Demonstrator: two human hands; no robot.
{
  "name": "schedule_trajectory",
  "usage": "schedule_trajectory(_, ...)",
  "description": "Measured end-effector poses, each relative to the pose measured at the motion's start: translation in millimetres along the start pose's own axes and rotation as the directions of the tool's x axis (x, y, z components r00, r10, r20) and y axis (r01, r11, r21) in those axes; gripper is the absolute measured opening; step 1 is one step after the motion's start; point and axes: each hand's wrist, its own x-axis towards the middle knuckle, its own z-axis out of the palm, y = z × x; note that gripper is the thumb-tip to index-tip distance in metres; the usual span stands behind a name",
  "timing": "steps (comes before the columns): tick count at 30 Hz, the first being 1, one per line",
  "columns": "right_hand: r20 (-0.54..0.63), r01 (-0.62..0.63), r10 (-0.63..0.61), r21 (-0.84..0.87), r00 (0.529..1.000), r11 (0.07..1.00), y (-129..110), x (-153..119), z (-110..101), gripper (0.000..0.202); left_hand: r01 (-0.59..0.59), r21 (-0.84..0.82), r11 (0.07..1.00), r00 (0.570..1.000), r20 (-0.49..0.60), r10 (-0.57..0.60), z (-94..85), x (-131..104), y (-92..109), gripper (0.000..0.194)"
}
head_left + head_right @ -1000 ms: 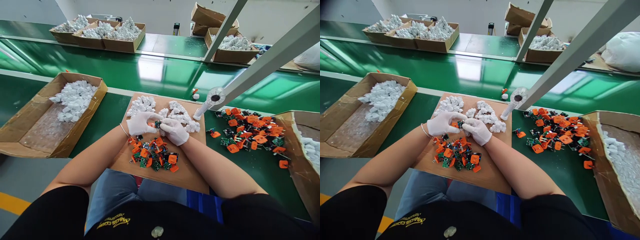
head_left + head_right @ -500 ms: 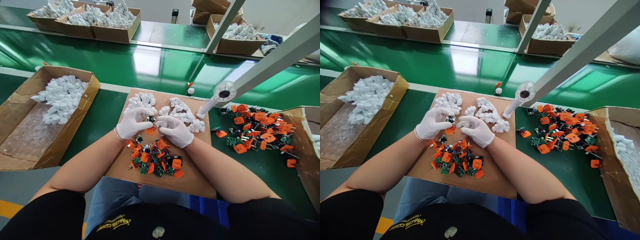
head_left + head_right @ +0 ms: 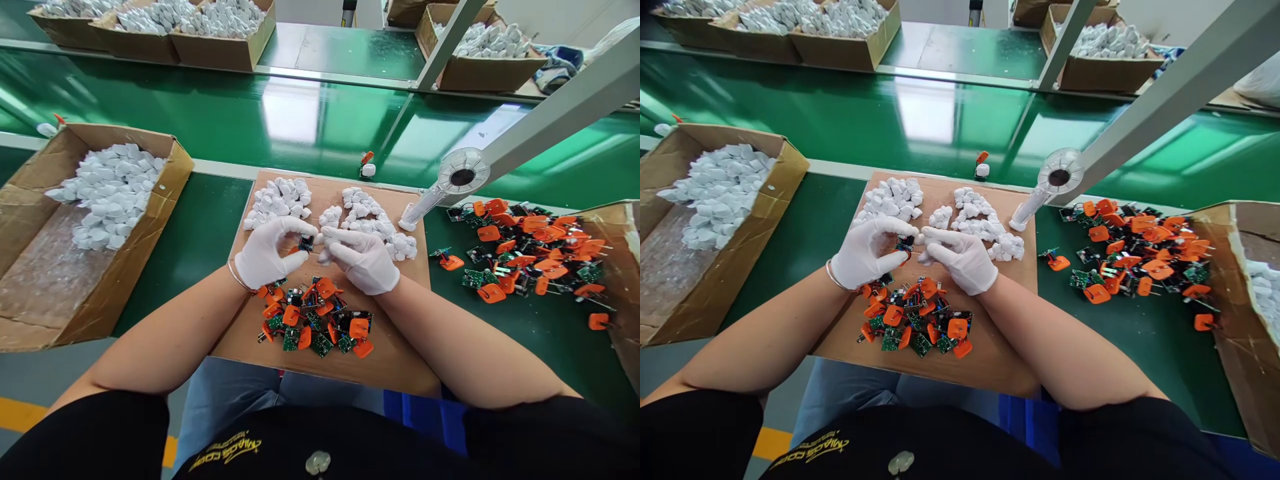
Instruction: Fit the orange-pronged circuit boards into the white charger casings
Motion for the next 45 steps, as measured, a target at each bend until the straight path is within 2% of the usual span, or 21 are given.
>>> schedule_trajectory(5, 0.005, -0.042, 0.042, 0.095, 0.999, 0.995, -3.0, -0.6, 1.0, 0.038, -0.002, -0.009, 1.000, 0.998, -0.057, 0.002, 0.0, 0.5, 0.2, 0.034)
schedule_trajectory(13, 0.035, 0.083, -0.084, 0.023, 0.996, 0.996, -3.7, 1.3, -0.6, 0.029, -0.086, 0.142, 0.986, 0.996, -0.021, 0.090, -0.8, 1.2, 7.1, 0.032)
schedule_trajectory(19, 0.032, 0.098, -0.096, -0.085, 0.995, 0.992, -0.9, 3.6, -3.6, 0.041, -0.142, 0.137, 0.980, 0.989, -0.011, 0.145, -1.4, 1.6, 5.3, 0.031)
schedule_trajectory(26, 0.083, 0.129, -0.130, 0.010, 0.988, 0.992, 1.3, 0.4, -4.0, 0.035, -0.192, 0.204, 0.960, 0.981, 0.026, 0.190, -1.9, 3.1, 7.9, 0.028)
schedule_trajectory(30, 0.054, 0.058, -0.054, -0.073, 0.997, 0.996, -2.6, -3.0, -3.0, 0.020, -0.190, 0.213, 0.958, 0.982, 0.031, 0.188, -1.3, 1.9, 7.5, 0.028)
schedule_trajectory(34, 0.039, 0.097, -0.092, -0.171, 0.995, 0.981, -4.1, -2.5, -2.7, 0.016, -0.208, 0.221, 0.953, 0.978, 0.042, 0.204, -1.9, 2.3, 6.5, 0.029)
schedule_trajectory(39, 0.068, 0.074, -0.074, 0.008, 0.995, 0.997, 0.7, 3.0, -2.8, 0.033, -0.315, 0.209, 0.926, 0.948, 0.025, 0.317, -2.9, 4.7, 6.2, 0.035)
schedule_trajectory(45, 0.060, 0.079, -0.084, 0.082, 0.995, 0.994, -4.8, 3.4, -0.2, 0.031, -0.321, 0.232, 0.918, 0.947, 0.048, 0.319, -1.7, 3.6, 4.9, 0.036)
